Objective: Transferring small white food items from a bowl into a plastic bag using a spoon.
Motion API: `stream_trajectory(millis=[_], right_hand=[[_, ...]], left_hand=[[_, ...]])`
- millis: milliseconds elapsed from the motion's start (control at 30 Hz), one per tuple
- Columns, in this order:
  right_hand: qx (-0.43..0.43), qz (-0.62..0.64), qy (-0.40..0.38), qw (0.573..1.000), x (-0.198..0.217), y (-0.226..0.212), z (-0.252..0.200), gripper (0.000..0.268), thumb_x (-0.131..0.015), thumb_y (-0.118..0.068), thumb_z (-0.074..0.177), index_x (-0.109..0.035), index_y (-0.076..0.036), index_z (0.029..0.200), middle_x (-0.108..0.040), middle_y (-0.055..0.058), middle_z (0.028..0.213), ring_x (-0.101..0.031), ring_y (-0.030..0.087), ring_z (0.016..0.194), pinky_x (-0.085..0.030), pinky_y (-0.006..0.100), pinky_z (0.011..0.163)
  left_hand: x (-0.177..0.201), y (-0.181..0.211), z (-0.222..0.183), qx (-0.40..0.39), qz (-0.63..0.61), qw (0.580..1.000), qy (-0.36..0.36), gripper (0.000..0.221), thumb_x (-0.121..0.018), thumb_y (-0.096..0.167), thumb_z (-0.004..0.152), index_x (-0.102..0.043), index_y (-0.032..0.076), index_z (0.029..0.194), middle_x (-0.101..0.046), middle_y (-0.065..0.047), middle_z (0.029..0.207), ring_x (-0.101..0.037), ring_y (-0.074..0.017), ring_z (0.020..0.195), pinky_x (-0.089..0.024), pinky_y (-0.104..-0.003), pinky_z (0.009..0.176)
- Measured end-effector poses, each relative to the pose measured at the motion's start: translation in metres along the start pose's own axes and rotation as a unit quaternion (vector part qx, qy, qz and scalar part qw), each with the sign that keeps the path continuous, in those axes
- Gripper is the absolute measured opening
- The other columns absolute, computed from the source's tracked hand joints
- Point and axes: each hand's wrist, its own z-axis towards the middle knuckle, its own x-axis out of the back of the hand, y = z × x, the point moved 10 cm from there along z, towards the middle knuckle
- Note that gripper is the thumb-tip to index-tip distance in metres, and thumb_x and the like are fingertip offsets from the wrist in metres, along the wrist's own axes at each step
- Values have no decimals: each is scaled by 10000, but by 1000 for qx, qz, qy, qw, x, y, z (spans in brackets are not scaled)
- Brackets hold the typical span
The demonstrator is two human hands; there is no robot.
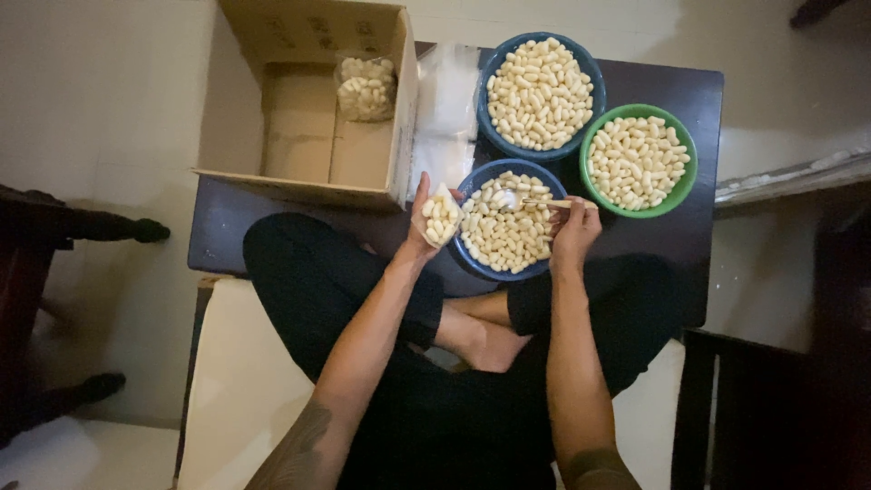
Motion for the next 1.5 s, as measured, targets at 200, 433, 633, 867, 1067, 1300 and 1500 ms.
stream_trajectory(millis=[200,433,633,867,1067,1300,1500], right_hand=[[30,-9,1,1000,7,3,8,212,-588,-310,1112,-685,-136,1040,-786,109,815,-689,124,580,-461,210,479],[33,-4,-16,999,1,4,3,209,-581,-315,1109,-680,-140,1054,-799,141,862,-689,133,624,-444,206,506],[42,-15,-9,999,6,-2,-5,214,-571,-318,1107,-671,-140,1044,-796,115,841,-666,106,609,-438,192,503],[28,-17,20,999,13,-57,-26,250,-590,-377,1092,-696,-150,1098,-788,90,904,-686,134,718,-496,246,630],[68,14,-18,997,3,-120,-60,283,-607,-403,1105,-694,-134,1102,-779,142,958,-706,140,779,-513,231,658],[188,-44,-152,969,-31,-149,-81,315,-519,-339,1181,-685,-78,1117,-732,166,926,-669,180,755,-492,278,694],[402,-132,-256,869,-64,-230,-150,309,-537,-227,1164,-755,-13,1112,-713,125,764,-580,406,604,-539,380,611]], left_hand=[[-5,4,2,-24,-34,999,-10,769,-567,810,935,-765,69,985,-730,-138,705,-702,-180,556,-569,-236,436],[-130,61,-102,3,-5,1000,-17,753,-569,806,914,-654,75,755,-673,-142,630,-554,-82,365,-381,-85,282],[-90,55,-67,-61,31,997,-36,882,-503,889,865,-677,33,746,-648,-122,577,-562,-60,350,-427,-130,279],[20,2,22,-62,-108,992,-24,477,-611,352,849,-761,85,1215,-788,-237,1166,-803,-409,951,-674,-506,797],[-4,7,4,-57,-35,995,-72,583,-626,170,813,-692,131,1391,-763,-234,1273,-794,-411,1041,-681,-539,814],[-15,10,-1,-71,-42,992,-98,612,-693,152,890,-618,121,1496,-743,-199,1312,-785,-369,1095,-668,-552,876],[8,-8,19,-28,-88,990,-108,620,-665,157,923,-583,165,1537,-674,-258,1418,-731,-463,1173,-657,-606,899]])
